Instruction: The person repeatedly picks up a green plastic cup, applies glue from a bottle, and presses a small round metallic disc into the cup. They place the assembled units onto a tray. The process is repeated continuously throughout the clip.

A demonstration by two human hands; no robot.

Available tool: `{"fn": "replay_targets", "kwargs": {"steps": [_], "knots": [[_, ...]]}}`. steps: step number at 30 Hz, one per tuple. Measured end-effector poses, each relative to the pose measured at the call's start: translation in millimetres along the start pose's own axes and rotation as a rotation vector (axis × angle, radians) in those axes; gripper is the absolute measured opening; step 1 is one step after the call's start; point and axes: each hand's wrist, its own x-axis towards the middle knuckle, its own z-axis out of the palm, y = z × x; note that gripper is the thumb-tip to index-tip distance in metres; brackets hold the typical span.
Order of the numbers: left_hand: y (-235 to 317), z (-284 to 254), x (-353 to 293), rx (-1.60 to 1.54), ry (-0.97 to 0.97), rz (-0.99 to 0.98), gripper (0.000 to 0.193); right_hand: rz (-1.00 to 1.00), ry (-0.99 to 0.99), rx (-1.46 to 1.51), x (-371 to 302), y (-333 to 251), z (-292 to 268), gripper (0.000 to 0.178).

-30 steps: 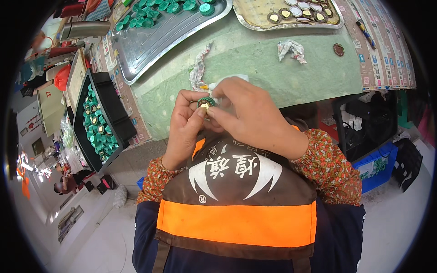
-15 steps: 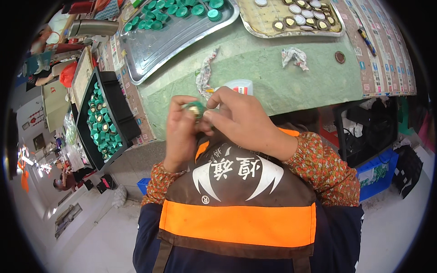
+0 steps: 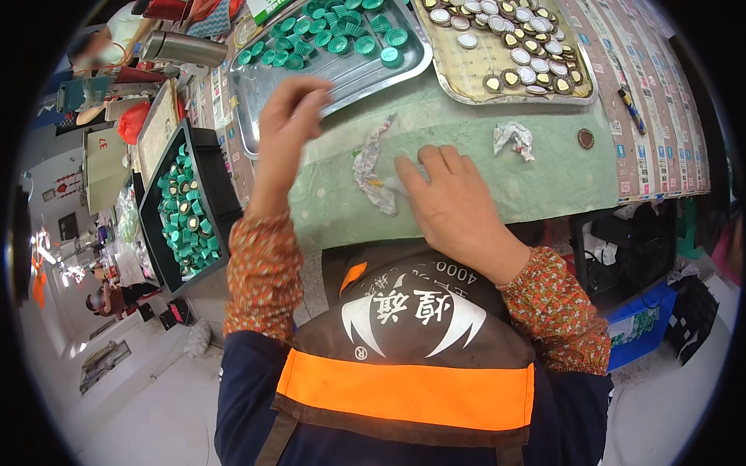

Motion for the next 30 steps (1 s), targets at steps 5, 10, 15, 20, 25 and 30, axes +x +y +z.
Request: {"fn": "replay_targets", "kwargs": {"steps": [5, 10, 15, 20, 25, 30], "knots": [[-3.0, 61.6, 68.2, 0.918, 0.077, 0.429, 0.03, 0.028, -0.013, -0.003, 1.3, 2.8, 4.5, 0.057], [0.2, 71.1, 88.8, 0.978, 0.002, 0.379, 0.028, 0.033, 0.01, 0.116, -6.2, 10.4, -11.6, 0.049], [-3.4, 66.2, 99.2, 0.891, 0.022, 0.252, 0.032, 0.063, 0.07, 0.396, -9.5, 21.0, -20.2, 0.046], [-7.0, 48.5, 81.5, 0.048, -0.038, 0.112, 0.029, 0.372, 0.158, 0.864, -5.2, 24.9, -28.4, 0.029], [17.7, 39.9, 10.5, -0.781, -0.363, -0.303, 0.032, 0.442, 0.384, 1.034, 17.2, 25.1, -33.3, 0.029], [13.3, 43.2, -38.2, -0.873, -0.435, -0.411, 0.037, 0.369, 0.361, 0.994, 32.7, 12.1, -23.6, 0.03]]}}
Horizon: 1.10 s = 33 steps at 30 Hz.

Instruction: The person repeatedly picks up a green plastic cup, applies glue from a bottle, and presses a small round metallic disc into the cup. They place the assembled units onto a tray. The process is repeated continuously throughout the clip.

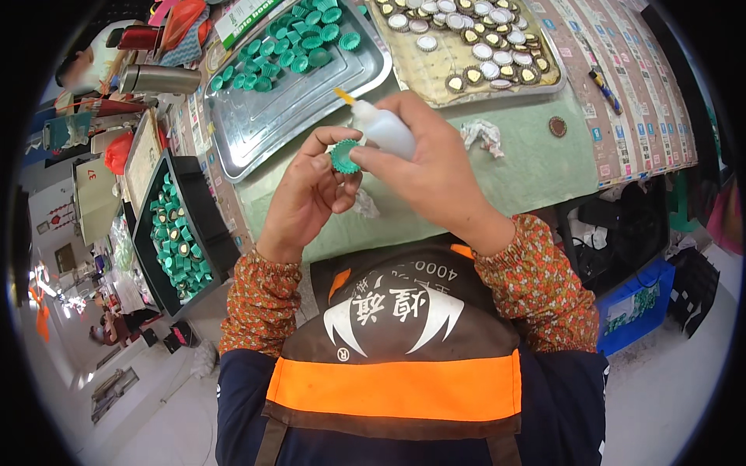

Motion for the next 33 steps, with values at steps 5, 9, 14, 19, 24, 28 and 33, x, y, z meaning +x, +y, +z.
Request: {"fn": "replay_targets", "kwargs": {"steps": [5, 9, 14, 19, 24, 28, 33], "knots": [[-19.2, 1.3, -21.9, 0.1, 0.056, -0.022, 0.042, 0.048, -0.105, -0.144, -10.1, -1.8, 9.0, 0.029], [-30.5, -15.4, -29.9, 0.006, -0.015, -0.118, 0.049, -0.32, -0.27, -0.367, -14.4, 1.3, 6.0, 0.035], [-36.3, -15.3, -37.6, -0.15, -0.143, -0.195, 0.048, -0.379, -0.423, -0.299, -16.9, -4.6, 4.0, 0.041], [-47.7, -17.6, -43.0, -0.422, -0.062, -0.04, 0.042, -0.167, -0.286, -0.272, -23.5, -10.5, -6.5, 0.042], [-50.7, -21.0, -50.8, -0.508, -0.014, 0.021, 0.054, -0.129, -0.265, -0.329, -37.4, -10.5, -20.8, 0.042], [-49.3, -19.2, -54.8, -0.471, 0.058, -0.037, 0.062, -0.299, -0.291, -0.396, -49.6, -7.6, -20.6, 0.042], [-60.4, -20.7, -55.9, -0.504, 0.006, 0.003, 0.056, -0.38, -0.314, -0.387, -58.8, -8.6, -15.9, 0.042]]}}
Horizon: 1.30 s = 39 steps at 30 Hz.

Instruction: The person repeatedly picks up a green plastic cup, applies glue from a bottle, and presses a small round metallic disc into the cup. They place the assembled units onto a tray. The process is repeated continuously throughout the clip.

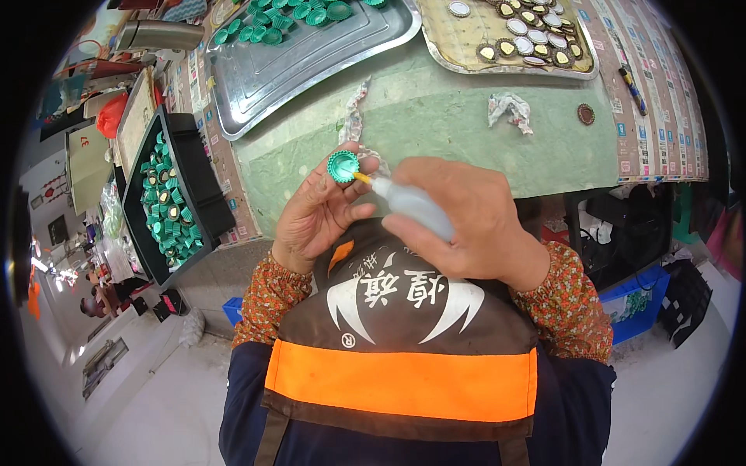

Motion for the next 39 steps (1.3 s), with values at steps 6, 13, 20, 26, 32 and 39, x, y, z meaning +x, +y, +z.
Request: {"fn": "replay_targets", "kwargs": {"steps": [6, 13, 20, 26, 32, 39], "knots": [[-3.6, 1.0, -3.6, 0.053, -0.004, 0.001, 0.053, -0.121, 0.036, -0.048, 1.0, 1.7, 8.6, 0.036], [-6.8, -0.8, -4.8, 0.101, 0.008, 0.011, 0.055, -0.116, -0.006, -0.063, 2.0, -0.3, 10.1, 0.032], [-8.4, 1.0, -5.4, 0.113, 0.018, 0.004, 0.053, -0.117, -0.016, -0.066, 1.1, -0.8, 10.8, 0.029], [-12.1, -0.1, -6.2, 0.098, 0.034, -0.004, 0.052, -0.104, -0.02, -0.04, 0.3, 0.5, 10.3, 0.027], [-17.6, -0.5, -9.0, 0.045, 0.078, -0.005, 0.044, -0.047, -0.036, 0.013, -0.7, 3.2, 9.7, 0.027], [-10.7, -0.9, -18.1, 0.091, 0.133, 0.024, 0.039, 0.221, 0.037, 0.181, 0.1, 8.0, 8.0, 0.021]]}}
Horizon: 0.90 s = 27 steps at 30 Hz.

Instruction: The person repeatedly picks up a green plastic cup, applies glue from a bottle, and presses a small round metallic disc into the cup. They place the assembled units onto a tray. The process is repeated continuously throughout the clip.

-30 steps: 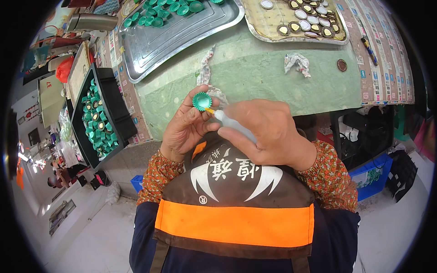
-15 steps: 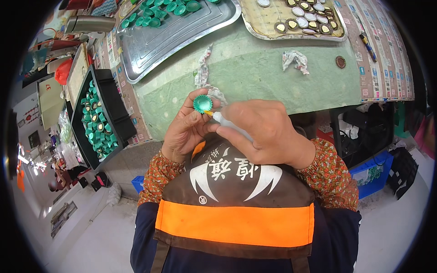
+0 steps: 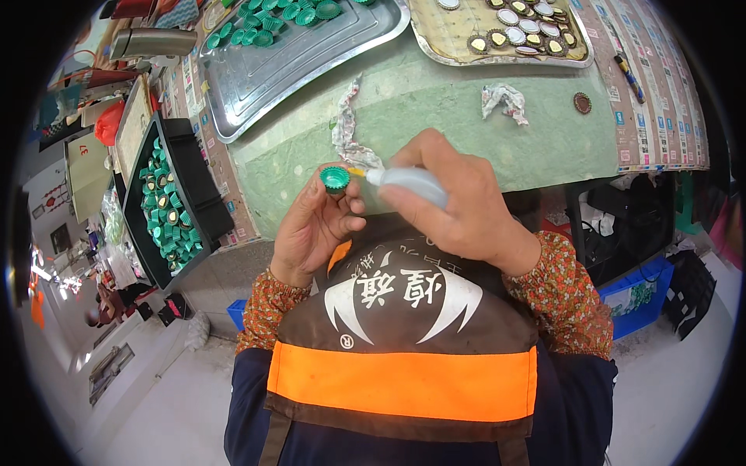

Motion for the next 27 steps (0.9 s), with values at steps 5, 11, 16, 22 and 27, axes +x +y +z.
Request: {"fn": "replay_targets", "kwargs": {"steps": [5, 11, 16, 22, 27], "knots": [[12.1, -0.9, -5.8, 0.399, 0.106, 0.111, 0.041, 0.128, 0.063, 0.05, 5.9, 12.2, 2.5, 0.025], [25.3, 11.6, -11.8, 0.655, 0.162, 0.224, 0.045, 0.015, 0.003, -0.218, 20.7, 24.9, 1.1, 0.024], [28.9, 9.9, -10.9, 0.684, 0.136, 0.254, 0.047, -0.101, 0.011, -0.373, 25.6, 42.6, 8.5, 0.024], [28.3, 3.7, -11.0, 0.617, 0.128, 0.239, 0.047, -0.25, 0.119, -0.613, 36.3, 46.1, 9.0, 0.017], [33.7, 7.0, -7.9, 0.507, 0.129, 0.207, 0.048, -0.252, 0.335, -0.905, 66.9, 55.0, -65.6, 0.013]]}}
